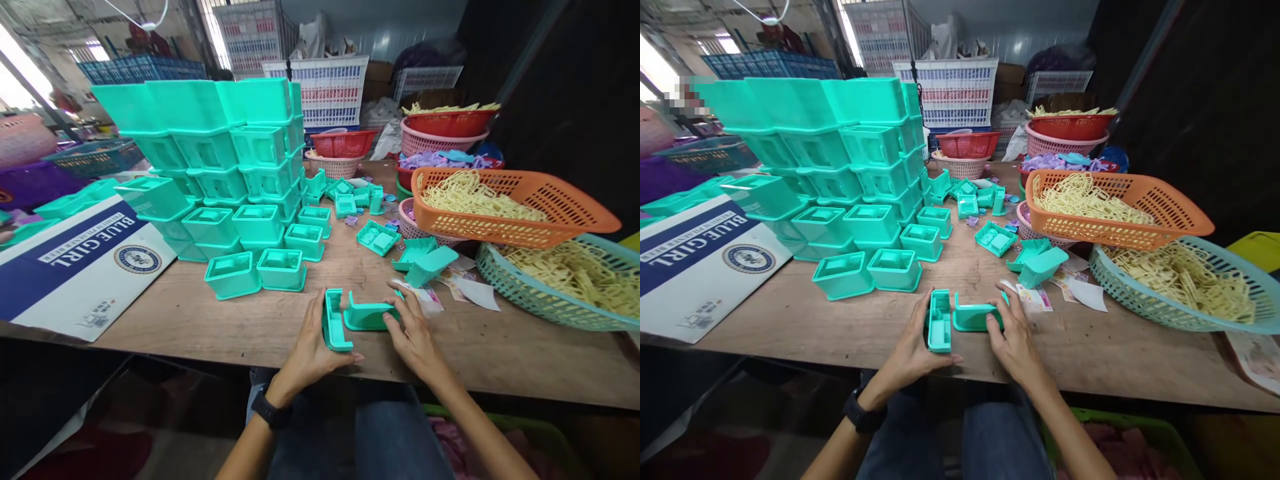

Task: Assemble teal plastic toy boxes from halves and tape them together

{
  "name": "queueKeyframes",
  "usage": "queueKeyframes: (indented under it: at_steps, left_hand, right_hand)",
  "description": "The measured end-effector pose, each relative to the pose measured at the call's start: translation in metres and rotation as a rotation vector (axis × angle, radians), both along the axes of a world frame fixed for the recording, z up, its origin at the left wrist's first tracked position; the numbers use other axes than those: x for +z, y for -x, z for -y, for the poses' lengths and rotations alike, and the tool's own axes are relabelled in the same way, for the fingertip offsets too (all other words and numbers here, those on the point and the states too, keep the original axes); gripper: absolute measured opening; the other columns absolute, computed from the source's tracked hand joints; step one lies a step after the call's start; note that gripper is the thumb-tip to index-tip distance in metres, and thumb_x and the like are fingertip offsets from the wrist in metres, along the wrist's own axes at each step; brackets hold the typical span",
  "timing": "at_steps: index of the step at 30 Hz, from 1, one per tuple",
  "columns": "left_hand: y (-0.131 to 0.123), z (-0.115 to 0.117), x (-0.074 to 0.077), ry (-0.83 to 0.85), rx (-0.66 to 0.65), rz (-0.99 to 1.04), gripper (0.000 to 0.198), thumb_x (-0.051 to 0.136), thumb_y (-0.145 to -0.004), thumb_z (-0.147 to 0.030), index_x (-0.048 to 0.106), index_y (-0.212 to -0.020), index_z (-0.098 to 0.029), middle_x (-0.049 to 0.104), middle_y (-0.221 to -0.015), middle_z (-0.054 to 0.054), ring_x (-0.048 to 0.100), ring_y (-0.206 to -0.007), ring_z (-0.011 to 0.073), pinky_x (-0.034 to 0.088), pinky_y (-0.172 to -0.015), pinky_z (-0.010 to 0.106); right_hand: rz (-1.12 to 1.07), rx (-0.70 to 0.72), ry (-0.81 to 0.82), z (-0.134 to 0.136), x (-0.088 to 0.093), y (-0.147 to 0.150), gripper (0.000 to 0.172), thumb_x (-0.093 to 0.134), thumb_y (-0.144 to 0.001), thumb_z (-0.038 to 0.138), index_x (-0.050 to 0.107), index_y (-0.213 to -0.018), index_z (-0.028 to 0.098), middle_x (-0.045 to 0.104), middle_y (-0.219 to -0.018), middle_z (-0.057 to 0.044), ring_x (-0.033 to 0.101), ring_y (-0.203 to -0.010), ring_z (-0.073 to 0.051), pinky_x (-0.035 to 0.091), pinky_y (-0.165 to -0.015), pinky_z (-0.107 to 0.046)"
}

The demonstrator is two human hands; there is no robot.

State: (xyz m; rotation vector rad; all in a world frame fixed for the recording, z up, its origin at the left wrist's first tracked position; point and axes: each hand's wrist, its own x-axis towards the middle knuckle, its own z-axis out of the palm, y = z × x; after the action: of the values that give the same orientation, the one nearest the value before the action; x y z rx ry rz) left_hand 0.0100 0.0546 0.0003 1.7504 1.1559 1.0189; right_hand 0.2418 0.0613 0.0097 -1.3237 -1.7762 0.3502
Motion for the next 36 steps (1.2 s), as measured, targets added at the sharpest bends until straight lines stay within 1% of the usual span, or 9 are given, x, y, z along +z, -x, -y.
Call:
queueKeyframes:
  at_steps: [6, 11, 14, 17, 21, 24, 27, 32, 36]
  left_hand:
    - [0.011, -0.002, 0.002, 0.041, -0.057, -0.003, 0.135, 0.1, -0.059, -0.045, 0.019, -0.165, -0.025, 0.026, -0.171, 0.019, 0.023, -0.161, 0.0415, 0.027, -0.132, 0.059]
    - [0.015, -0.005, 0.01, 0.067, -0.093, 0.004, 0.13, 0.099, -0.062, -0.046, 0.022, -0.164, -0.025, 0.027, -0.171, 0.018, 0.026, -0.16, 0.0403, 0.027, -0.132, 0.057]
    - [0.009, -0.006, 0.015, 0.031, -0.172, 0.041, 0.124, 0.099, -0.062, -0.047, 0.028, -0.162, -0.025, 0.034, -0.168, 0.017, 0.032, -0.157, 0.0406, 0.029, -0.131, 0.059]
    - [0.002, -0.004, 0.015, 0.003, -0.203, 0.061, 0.125, 0.099, -0.062, -0.046, 0.027, -0.162, -0.027, 0.036, -0.168, 0.016, 0.033, -0.157, 0.0405, 0.028, -0.131, 0.06]
    - [0.0, 0.0, 0.01, -0.012, -0.172, 0.056, 0.127, 0.099, -0.062, -0.047, 0.024, -0.163, -0.027, 0.032, -0.17, 0.016, 0.029, -0.158, 0.0401, 0.029, -0.131, 0.06]
    - [0.0, 0.001, 0.007, -0.012, -0.153, 0.047, 0.125, 0.099, -0.063, -0.048, 0.025, -0.162, -0.027, 0.035, -0.167, 0.017, 0.033, -0.156, 0.0414, 0.03, -0.13, 0.062]
    - [0.0, 0.0, 0.009, -0.013, -0.168, 0.052, 0.124, 0.098, -0.064, -0.048, 0.025, -0.163, -0.028, 0.035, -0.167, 0.016, 0.034, -0.156, 0.0414, 0.03, -0.13, 0.063]
    - [0.014, -0.002, 0.013, 0.018, -0.28, -0.004, 0.132, 0.1, -0.06, -0.048, 0.021, -0.164, -0.03, 0.031, -0.169, 0.017, 0.03, -0.158, 0.0426, 0.028, -0.13, 0.064]
    - [0.024, 0.0, 0.013, 0.028, -0.22, -0.036, 0.126, 0.099, -0.061, -0.048, 0.026, -0.162, -0.03, 0.036, -0.166, 0.015, 0.035, -0.155, 0.0426, 0.032, -0.129, 0.064]
  right_hand:
    - [-0.11, 0.285, 0.279, -0.036, 0.027, -0.028, 0.02, 0.044, -0.077, 0.026, 0.064, -0.073, 0.024, 0.071, -0.131, -0.009, 0.063, -0.124, -0.034, 0.052, -0.103, -0.05]
    - [-0.189, 0.396, 0.411, -0.039, 0.04, -0.022, 0.024, 0.046, -0.071, 0.026, 0.07, -0.073, 0.023, 0.076, -0.123, -0.009, 0.066, -0.121, -0.035, 0.053, -0.102, -0.051]
    - [-0.258, 0.419, 0.446, -0.037, 0.032, -0.008, 0.039, 0.046, -0.073, 0.024, 0.073, -0.101, 0.023, 0.071, -0.135, -0.008, 0.064, -0.127, -0.032, 0.052, -0.106, -0.051]
    - [-0.339, 0.411, 0.425, -0.03, 0.017, 0.003, 0.063, 0.054, -0.083, 0.028, 0.054, -0.146, 0.028, 0.056, -0.156, -0.007, 0.053, -0.142, -0.028, 0.045, -0.117, -0.052]
    - [-0.315, 0.291, 0.367, -0.007, 0.005, -0.001, 0.062, 0.056, -0.101, 0.052, 0.04, -0.158, 0.032, 0.047, -0.163, -0.009, 0.039, -0.153, -0.029, 0.032, -0.126, -0.055]
    - [-0.205, 0.354, 0.436, 0.004, 0.006, -0.01, 0.101, 0.077, -0.086, 0.063, 0.024, -0.166, 0.032, 0.031, -0.171, -0.012, 0.028, -0.158, -0.034, 0.027, -0.128, -0.059]
    - [-0.055, 0.425, 0.505, 0.0, 0.008, -0.014, 0.137, 0.094, -0.065, 0.058, 0.01, -0.169, 0.032, 0.022, -0.174, -0.014, 0.023, -0.158, -0.038, 0.027, -0.127, -0.06]
    - [0.065, 0.412, 0.433, -0.005, 0.007, -0.013, 0.132, 0.093, -0.068, 0.051, 0.011, -0.169, 0.03, 0.029, -0.171, -0.017, 0.031, -0.156, -0.039, 0.031, -0.125, -0.06]
    - [0.058, 0.352, 0.357, 0.008, 0.003, -0.013, 0.124, 0.092, -0.07, 0.047, 0.018, -0.167, 0.027, 0.037, -0.167, -0.018, 0.041, -0.151, -0.038, 0.039, -0.122, -0.058]
